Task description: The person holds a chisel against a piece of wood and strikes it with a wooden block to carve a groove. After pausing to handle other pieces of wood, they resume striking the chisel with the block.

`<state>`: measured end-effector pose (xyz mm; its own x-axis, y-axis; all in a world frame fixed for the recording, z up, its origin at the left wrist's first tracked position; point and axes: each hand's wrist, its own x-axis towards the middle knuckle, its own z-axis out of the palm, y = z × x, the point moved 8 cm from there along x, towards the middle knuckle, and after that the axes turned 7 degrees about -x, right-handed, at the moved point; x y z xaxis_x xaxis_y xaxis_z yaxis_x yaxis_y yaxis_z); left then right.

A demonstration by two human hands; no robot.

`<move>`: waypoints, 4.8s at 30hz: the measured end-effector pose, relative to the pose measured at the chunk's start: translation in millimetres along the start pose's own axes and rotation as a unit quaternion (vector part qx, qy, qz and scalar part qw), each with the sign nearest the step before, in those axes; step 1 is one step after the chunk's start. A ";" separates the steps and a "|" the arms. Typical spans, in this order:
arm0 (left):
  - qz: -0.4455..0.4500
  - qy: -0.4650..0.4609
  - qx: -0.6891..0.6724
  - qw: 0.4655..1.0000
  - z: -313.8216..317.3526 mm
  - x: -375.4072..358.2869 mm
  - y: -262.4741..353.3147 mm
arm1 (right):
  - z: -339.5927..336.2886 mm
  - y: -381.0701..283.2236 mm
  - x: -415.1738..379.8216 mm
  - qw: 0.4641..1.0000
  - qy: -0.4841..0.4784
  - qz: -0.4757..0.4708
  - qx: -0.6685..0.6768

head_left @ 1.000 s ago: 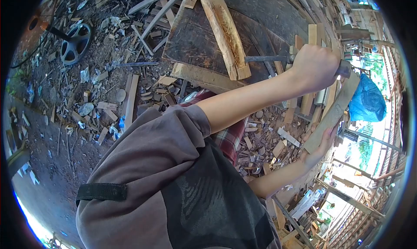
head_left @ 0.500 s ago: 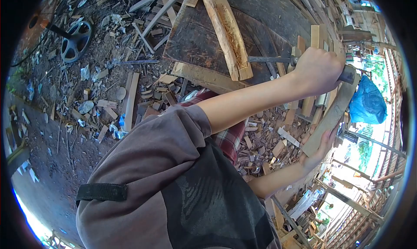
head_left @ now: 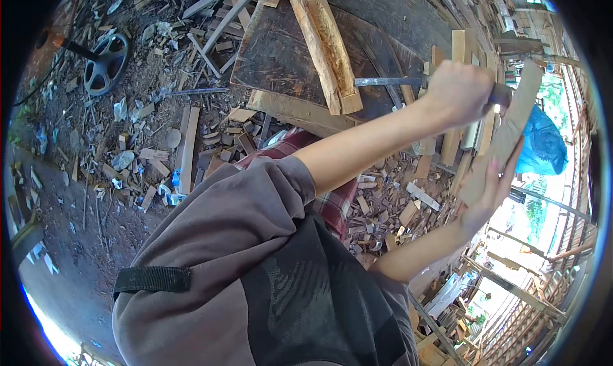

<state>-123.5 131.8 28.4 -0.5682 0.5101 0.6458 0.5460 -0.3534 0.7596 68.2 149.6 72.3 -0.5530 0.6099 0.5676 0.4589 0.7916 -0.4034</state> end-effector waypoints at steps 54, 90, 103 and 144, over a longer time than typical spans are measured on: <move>-0.076 -0.096 0.053 0.991 -12.6 -10.8 -24.5 | 42.2 -43.2 -27.3 0.989 0.058 -0.109 -0.079; 0.020 -0.022 -0.001 1.000 -44.9 -8.8 12.7 | 26.1 -10.1 -75.1 0.942 0.136 0.213 0.220; -0.039 -0.052 -0.005 0.998 -21.9 0.2 -5.9 | 10.6 0.3 -38.3 0.945 0.147 0.126 0.263; 0.006 -0.061 0.034 0.998 -35.2 -12.2 4.6 | 35.6 -39.1 -41.0 0.977 0.095 0.113 0.155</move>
<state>-135.7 96.3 26.8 -0.4853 0.5992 0.6367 0.5941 -0.3084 0.7430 48.2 95.0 39.2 -0.3097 0.7754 0.5504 0.3045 0.6292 -0.7151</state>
